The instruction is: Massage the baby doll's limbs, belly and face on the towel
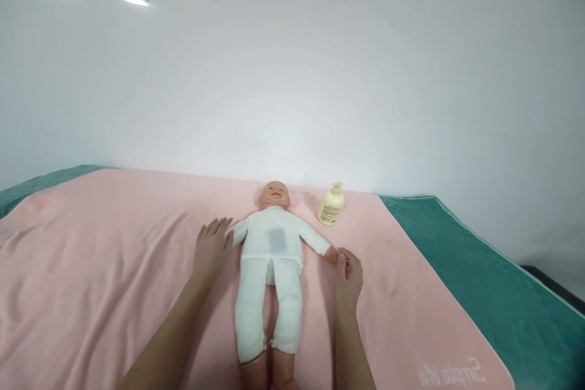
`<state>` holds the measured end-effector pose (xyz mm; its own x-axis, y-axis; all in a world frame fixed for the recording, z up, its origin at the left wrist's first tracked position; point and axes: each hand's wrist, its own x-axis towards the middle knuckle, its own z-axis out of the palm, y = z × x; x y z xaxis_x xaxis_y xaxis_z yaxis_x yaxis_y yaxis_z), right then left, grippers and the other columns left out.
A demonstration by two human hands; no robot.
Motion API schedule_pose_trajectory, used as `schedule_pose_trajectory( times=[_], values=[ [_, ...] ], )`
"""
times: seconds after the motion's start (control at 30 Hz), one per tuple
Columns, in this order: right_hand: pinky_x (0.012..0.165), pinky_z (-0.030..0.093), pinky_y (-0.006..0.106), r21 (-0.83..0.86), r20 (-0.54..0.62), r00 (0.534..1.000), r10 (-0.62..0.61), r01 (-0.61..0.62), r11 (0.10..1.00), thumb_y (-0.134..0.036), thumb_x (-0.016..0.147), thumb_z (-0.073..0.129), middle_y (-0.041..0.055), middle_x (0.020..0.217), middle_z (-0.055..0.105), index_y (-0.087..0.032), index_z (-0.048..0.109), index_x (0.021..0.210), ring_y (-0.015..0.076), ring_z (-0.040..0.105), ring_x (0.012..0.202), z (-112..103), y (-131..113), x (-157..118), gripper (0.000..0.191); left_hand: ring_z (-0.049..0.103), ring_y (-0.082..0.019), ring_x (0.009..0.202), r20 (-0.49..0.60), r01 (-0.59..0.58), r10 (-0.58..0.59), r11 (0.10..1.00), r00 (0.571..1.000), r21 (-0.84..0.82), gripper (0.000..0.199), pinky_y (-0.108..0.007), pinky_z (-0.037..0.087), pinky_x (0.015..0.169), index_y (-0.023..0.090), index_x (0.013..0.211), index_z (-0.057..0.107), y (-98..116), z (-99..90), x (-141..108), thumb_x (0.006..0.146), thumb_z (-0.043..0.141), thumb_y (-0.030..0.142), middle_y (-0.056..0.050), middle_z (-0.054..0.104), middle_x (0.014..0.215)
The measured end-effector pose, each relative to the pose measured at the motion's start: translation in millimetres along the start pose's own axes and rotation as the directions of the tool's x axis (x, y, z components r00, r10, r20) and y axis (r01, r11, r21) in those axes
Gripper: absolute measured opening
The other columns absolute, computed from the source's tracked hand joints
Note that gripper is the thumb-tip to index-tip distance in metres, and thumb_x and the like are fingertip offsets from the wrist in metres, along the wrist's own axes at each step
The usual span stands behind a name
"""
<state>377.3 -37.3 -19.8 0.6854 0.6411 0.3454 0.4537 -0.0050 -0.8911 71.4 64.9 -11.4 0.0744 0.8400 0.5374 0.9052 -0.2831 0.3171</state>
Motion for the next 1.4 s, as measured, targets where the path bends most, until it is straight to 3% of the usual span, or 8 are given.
schedule_pose_trajectory(
  times=[0.2,0.37,0.53,0.7,0.83,1.13,1.27,1.4],
  values=[
    [0.108,0.027,0.055,-0.304,-0.040,0.996,-0.075,0.060,0.951,-0.051,0.087,0.037,0.0262,0.141,0.041,-0.003,0.052,0.127,0.0399,0.032,0.133,0.8,13.1,-10.2,0.064,0.051,-0.035,0.117,-0.030,0.117,-0.115,0.986,0.993,0.116,0.047,-0.047,0.040,0.095,0.012,0.127,0.057,-26.9,-21.7,-50.5,0.092,0.038,0.038,-0.018,0.060,0.127],
    [0.102,0.034,0.057,-0.377,0.080,0.997,-0.018,0.047,0.925,-0.049,0.084,0.045,0.0230,0.127,0.058,-0.007,0.049,0.132,0.0409,0.040,0.129,-5.2,23.6,-5.6,0.064,0.054,-0.037,0.104,0.153,0.089,-0.130,0.964,0.980,0.251,0.038,-0.048,0.039,0.089,0.017,0.104,0.070,-40.6,-39.2,-68.7,0.090,0.046,0.043,-0.017,0.068,0.108],
    [0.088,0.048,0.046,-0.138,0.071,0.986,0.148,-0.137,0.981,-0.043,0.079,0.056,0.0126,0.117,0.065,-0.018,0.056,0.129,0.0308,0.063,0.103,-13.0,13.5,-3.8,0.055,0.057,-0.038,0.105,0.238,0.077,-0.099,0.992,0.966,0.100,0.029,-0.046,0.043,0.087,0.018,0.095,0.073,-48.0,-44.5,-64.3,0.082,0.056,0.038,-0.015,0.071,0.106],
    [0.081,0.055,0.038,0.216,-0.013,0.978,0.207,-0.200,0.956,-0.046,0.073,0.068,0.0101,0.114,0.065,-0.018,0.059,0.119,0.0264,0.065,0.098,-7.5,-1.1,-4.0,0.055,0.069,-0.030,0.082,0.174,0.503,-0.472,0.807,0.864,-0.309,0.040,-0.036,0.052,0.062,0.024,0.116,0.064,-40.4,-44.7,-54.3,0.084,0.054,0.045,-0.007,0.073,0.097],
    [0.087,0.054,0.039,0.351,-0.037,0.981,0.191,-0.167,0.922,-0.043,0.072,0.070,0.0126,0.122,0.061,-0.016,0.057,0.117,0.0257,0.064,0.104,4.4,-17.0,8.0,0.054,0.069,-0.030,0.091,0.088,0.449,-0.465,0.763,0.881,-0.465,0.049,-0.040,0.054,0.075,0.026,0.125,0.061,-22.7,-50.2,-28.4,0.082,0.059,0.049,-0.006,0.073,0.104],
    [0.094,0.051,0.044,0.422,0.007,0.979,-0.202,0.180,0.888,-0.035,0.079,0.067,0.0103,0.116,0.063,-0.019,0.059,0.115,0.0227,0.062,0.106,51.2,-55.7,5.3,0.040,0.059,-0.025,0.116,-0.105,-0.128,0.084,0.829,0.991,-0.544,0.042,-0.039,0.046,0.100,0.025,0.123,0.060,42.1,-22.7,2.3,0.084,0.061,0.040,-0.005,0.064,0.128],
    [0.094,0.052,0.040,0.298,0.166,0.840,-0.516,0.456,0.839,-0.026,0.088,0.058,0.0087,0.111,0.064,-0.024,0.065,0.112,0.0204,0.061,0.107,60.9,-48.9,-13.0,0.025,0.057,-0.022,0.119,-0.024,-0.362,0.408,0.778,0.913,-0.515,0.047,-0.040,0.042,0.103,0.024,0.133,0.049,49.4,-0.6,-7.4,0.087,0.058,0.032,-0.005,0.066,0.124],
    [0.095,0.054,0.039,0.269,0.300,0.727,-0.618,0.557,0.786,-0.020,0.091,0.051,0.0085,0.114,0.064,-0.027,0.064,0.119,0.0198,0.061,0.110,59.5,-44.3,-20.2,0.031,0.056,-0.020,0.122,0.051,-0.370,0.450,0.788,0.891,-0.491,0.062,-0.042,0.038,0.107,0.023,0.144,0.032,50.7,3.4,-9.2,0.088,0.057,0.026,-0.007,0.065,0.125]
  ],
)
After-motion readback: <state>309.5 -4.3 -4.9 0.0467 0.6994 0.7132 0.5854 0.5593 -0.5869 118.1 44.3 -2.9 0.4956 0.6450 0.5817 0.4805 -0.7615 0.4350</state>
